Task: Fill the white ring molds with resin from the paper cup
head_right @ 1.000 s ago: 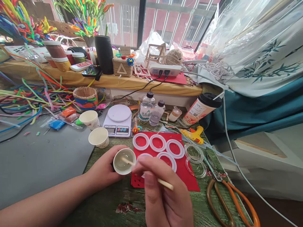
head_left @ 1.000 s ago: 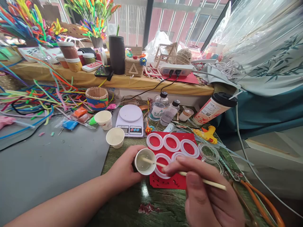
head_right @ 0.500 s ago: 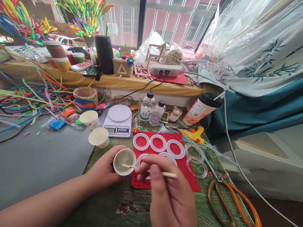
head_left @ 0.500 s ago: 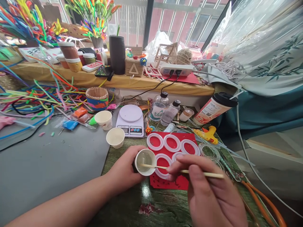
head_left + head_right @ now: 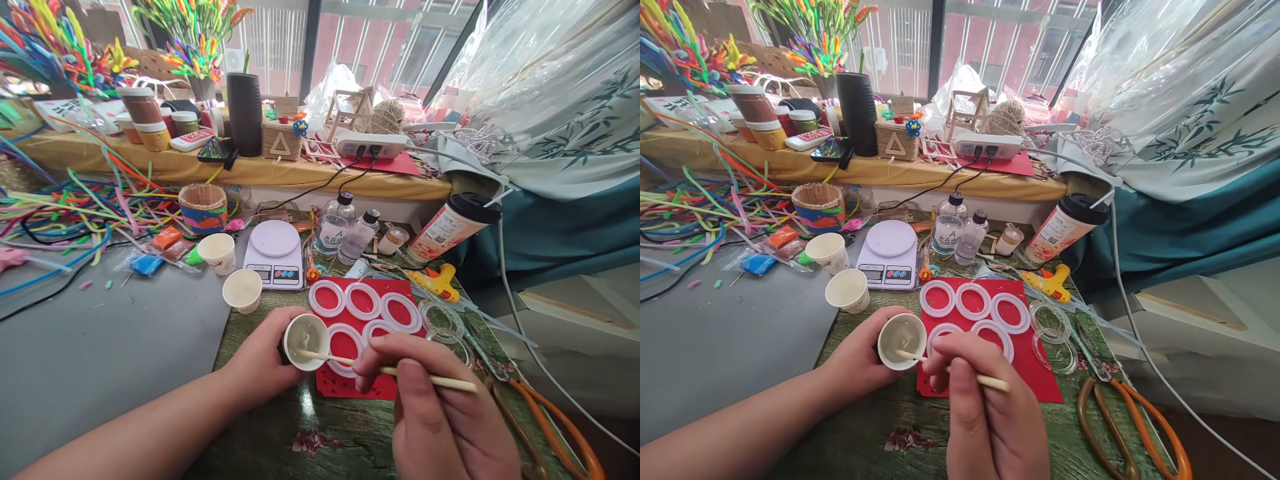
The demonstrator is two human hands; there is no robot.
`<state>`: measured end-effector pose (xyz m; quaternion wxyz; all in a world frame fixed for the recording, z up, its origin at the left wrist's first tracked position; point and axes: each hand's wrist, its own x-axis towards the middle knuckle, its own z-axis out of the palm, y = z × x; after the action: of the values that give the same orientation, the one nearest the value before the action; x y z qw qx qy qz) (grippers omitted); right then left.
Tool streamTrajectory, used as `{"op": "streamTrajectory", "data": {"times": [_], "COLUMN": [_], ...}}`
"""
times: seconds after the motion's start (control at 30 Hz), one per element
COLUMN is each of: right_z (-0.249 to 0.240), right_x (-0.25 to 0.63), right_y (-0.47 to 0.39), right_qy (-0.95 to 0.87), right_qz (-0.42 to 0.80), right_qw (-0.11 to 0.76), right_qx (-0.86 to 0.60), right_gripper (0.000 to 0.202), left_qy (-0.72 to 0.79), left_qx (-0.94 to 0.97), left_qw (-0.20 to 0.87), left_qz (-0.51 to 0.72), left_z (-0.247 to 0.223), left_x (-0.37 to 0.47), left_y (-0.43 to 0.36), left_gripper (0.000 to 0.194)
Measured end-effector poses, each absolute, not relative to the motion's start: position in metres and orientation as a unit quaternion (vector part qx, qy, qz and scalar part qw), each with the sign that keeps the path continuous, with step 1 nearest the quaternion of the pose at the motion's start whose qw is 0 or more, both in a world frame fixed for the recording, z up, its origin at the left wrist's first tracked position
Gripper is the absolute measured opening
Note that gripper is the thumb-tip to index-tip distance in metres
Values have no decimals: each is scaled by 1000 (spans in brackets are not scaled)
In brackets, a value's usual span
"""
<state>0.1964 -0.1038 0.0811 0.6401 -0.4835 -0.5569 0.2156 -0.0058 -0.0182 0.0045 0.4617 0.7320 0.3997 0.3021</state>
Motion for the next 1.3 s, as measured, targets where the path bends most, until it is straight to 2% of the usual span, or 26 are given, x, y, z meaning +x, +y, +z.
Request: {"op": "streamTrajectory", "data": {"times": [0.1, 0.23, 0.37, 0.47, 0.6, 0.73, 0.83, 0.93, 1.07, 1.3], "right_z": [82, 82, 80, 80, 80, 82, 83, 81, 78, 80], "right_x": [196, 195, 194, 195, 196, 197, 197, 197, 196, 196], "right_y": [-105, -104, -104, -105, -106, -107, -107, -105, -104, -107], "right_qy": [-552, -559, -536, -547, -554, -588, -582, -577, -557, -555], "right_qz": [194, 240, 216, 228, 184, 196, 160, 211, 191, 193], "right_qw": [645, 639, 683, 671, 666, 625, 636, 638, 664, 656], "right_qx": [-492, -470, -447, -446, -464, -475, -481, -464, -462, -473], "right_gripper": [23, 24, 25, 27, 28, 29, 27, 27, 26, 24], "left_qy": [400, 398, 396, 397, 399, 404, 401, 402, 399, 391], "left_qx": [733, 736, 738, 737, 738, 737, 739, 735, 738, 743], "left_qw": [460, 455, 453, 452, 450, 452, 449, 453, 453, 447], "left_qz": [303, 305, 305, 307, 306, 299, 302, 305, 303, 308], "left_z": [5, 4, 5, 5, 4, 5, 6, 5, 4, 4], "left_x": [-6, -7, -6, -6, -6, -6, -5, -5, -5, -6], "left_y": [-18, -19, -19, -18, -18, -18, -18, -18, -18, -18], "left_gripper": [55, 53, 53, 52, 53, 53, 53, 54, 54, 53]}}
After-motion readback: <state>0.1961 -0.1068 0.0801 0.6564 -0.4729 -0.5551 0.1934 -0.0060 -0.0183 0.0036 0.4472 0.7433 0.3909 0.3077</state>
